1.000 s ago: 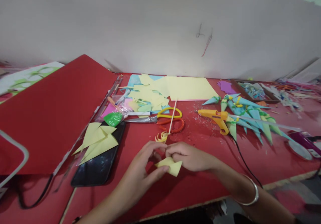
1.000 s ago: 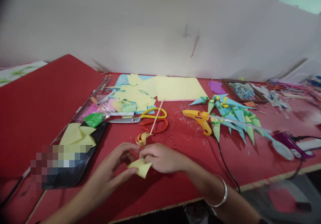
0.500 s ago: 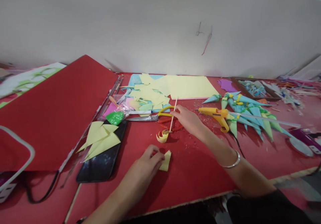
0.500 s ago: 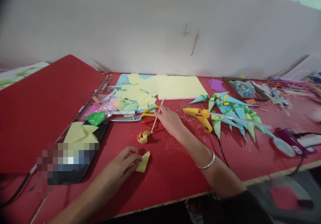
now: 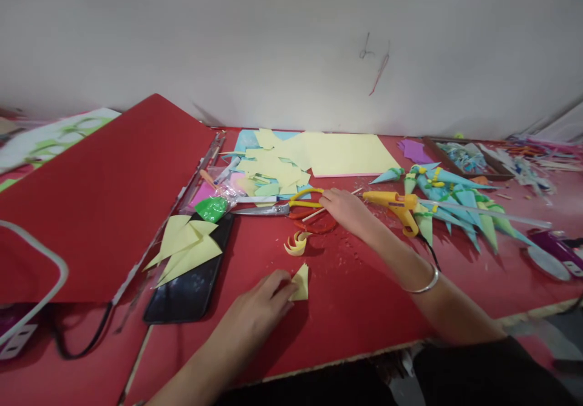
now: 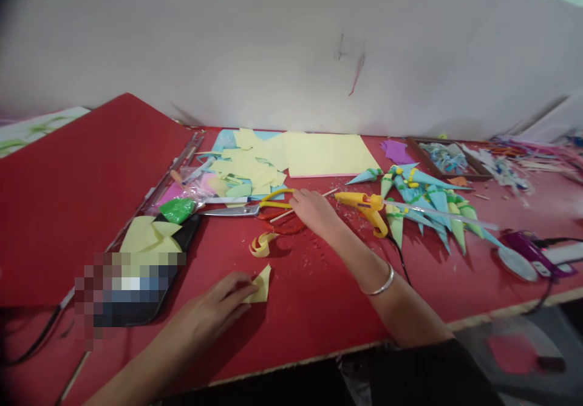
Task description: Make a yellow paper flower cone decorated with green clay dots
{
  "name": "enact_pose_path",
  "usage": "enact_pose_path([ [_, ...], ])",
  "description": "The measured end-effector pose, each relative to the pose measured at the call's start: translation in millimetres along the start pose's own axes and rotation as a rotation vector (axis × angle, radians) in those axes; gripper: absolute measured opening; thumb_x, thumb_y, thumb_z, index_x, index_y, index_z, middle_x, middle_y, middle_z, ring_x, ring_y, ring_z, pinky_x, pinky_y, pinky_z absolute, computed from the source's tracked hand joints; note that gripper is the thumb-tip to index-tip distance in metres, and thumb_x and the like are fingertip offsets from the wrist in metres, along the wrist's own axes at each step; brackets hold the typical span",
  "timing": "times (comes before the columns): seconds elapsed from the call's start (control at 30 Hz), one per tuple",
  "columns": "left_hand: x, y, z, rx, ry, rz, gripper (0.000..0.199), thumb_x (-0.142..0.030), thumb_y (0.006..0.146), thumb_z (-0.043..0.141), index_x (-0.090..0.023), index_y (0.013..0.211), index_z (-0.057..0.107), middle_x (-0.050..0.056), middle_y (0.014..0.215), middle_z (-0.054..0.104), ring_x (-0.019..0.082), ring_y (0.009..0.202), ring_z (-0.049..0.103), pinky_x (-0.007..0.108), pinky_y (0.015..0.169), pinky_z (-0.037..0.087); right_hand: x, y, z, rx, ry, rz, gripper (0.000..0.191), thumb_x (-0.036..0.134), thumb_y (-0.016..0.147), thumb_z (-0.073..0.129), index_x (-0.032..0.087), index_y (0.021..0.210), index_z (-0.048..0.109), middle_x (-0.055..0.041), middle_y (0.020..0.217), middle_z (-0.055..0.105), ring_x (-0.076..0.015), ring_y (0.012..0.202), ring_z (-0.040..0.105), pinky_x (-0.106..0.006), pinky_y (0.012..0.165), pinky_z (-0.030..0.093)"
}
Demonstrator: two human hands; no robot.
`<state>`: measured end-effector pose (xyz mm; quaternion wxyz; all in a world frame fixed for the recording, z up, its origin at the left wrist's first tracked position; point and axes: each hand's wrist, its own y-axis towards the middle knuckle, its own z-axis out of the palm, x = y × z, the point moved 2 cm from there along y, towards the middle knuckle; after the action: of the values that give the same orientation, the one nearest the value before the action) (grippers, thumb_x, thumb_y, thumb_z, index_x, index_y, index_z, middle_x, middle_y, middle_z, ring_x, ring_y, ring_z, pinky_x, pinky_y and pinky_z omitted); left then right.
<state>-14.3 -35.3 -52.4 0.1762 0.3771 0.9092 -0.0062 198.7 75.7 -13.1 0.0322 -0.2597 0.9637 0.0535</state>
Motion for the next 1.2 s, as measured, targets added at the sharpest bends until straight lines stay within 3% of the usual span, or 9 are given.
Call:
enact_pose_path([
  [0.17,-9,3,-7.3,0.055,0.05,-0.054,0.026,-0.013,0.081,0.041,-0.02,0.103,0.053,0.006,0.099,0.057,0.016,0.075,0.061,0.023,0.055,0.052,-1,-9,-4,0.004,-0.034,0.052,0.025,-0.003,0.076,0.04,0.01,0.081,0.061,-0.0101,0.078,0.06,-0.0186,0.072,0.051,-0.028,0.058,0.031],
  [0.4,-6,7,-15.7,0.037,-0.071,-0.051,0.027,-0.01,0.077,0.049,-0.019,0.102,0.055,0.005,0.097,0.058,0.017,0.087,0.059,0.027,0.071,0.052,-2,-2,-1,-0.033,-0.038,0.049,0.024,-0.002,0.077,0.038,0.01,0.078,0.059,-0.0113,0.079,0.059,-0.0192,0.072,0.051,-0.029,0.059,0.031],
  [0.6,-5,7,-14.5,0.011,-0.049,-0.062,0.025,-0.012,0.08,0.047,-0.02,0.102,0.056,0.002,0.086,0.057,0.013,0.072,0.059,0.021,0.06,0.05,-2,-6,5,-0.093,0.019,-0.028,0.019,0.002,0.081,0.042,0.013,0.079,0.058,-0.0072,0.08,0.059,-0.0169,0.073,0.051,-0.027,0.062,0.035],
  [0.73,-9,4,-17.1,0.016,0.135,0.045,0.025,-0.009,0.084,0.038,-0.016,0.098,0.057,0.005,0.086,0.061,0.014,0.07,0.06,0.022,0.057,0.049,0,-6,-4,-0.158,0.045,-0.036,0.017,0.009,0.085,0.043,0.013,0.076,0.058,-0.0077,0.079,0.06,-0.0182,0.077,0.051,-0.028,0.064,0.037],
  [0.83,-15,1,-22.5,0.032,0.275,0.165,0.026,-0.003,0.081,0.04,-0.013,0.099,0.056,0.007,0.086,0.063,0.017,0.074,0.061,0.028,0.062,0.05,5,-14,-30,-0.27,0.104,-0.028,0.016,0.016,0.088,0.041,0.015,0.085,0.057,-0.0064,0.085,0.061,-0.0165,0.079,0.051,-0.027,0.068,0.037],
  [0.97,-20,-2,-27.7,-0.073,0.36,0.263,0.022,-0.002,0.079,0.045,-0.012,0.094,0.057,0.006,0.082,0.065,0.018,0.068,0.061,0.028,0.059,0.049,22,-46,-75,-0.662,0.276,-0.006,0.018,0.02,0.09,0.039,0.018,0.087,0.056,-0.0037,0.077,0.06,-0.0152,0.075,0.051,-0.029,0.07,0.035],
  [1.07,-20,-2,-27.5,-0.163,0.331,0.282,0.022,-0.004,0.082,0.04,-0.013,0.089,0.058,0.004,0.078,0.065,0.016,0.065,0.059,0.026,0.058,0.046,47,-66,-74,-0.443,0.204,-0.17,0.023,0.023,0.091,0.036,0.02,0.091,0.058,-0.0009,0.065,0.054,-0.0142,0.06,0.045,-0.028,0.057,0.029],
  [1.13,-20,-2,-25.7,-0.177,0.314,0.27,0.024,-0.005,0.084,0.036,-0.014,0.083,0.058,0.003,0.073,0.063,0.016,0.062,0.057,0.027,0.055,0.044,60,-75,-54,-0.185,0.193,-0.22,0.023,0.022,0.091,0.035,0.019,0.09,0.059,-0.0003,0.064,0.052,-0.0132,0.056,0.043,-0.026,0.051,0.026],
  [1.2,-21,-2,-23.9,-0.168,0.319,0.26,0.028,-0.004,0.085,0.033,-0.014,0.078,0.059,0.003,0.067,0.06,0.016,0.059,0.054,0.027,0.053,0.042,69,-83,-30,-0.072,0.166,-0.199,0.022,0.018,0.089,0.037,0.016,0.091,0.059,-0.0013,0.067,0.054,-0.0133,0.058,0.045,-0.026,0.05,0.026],
])
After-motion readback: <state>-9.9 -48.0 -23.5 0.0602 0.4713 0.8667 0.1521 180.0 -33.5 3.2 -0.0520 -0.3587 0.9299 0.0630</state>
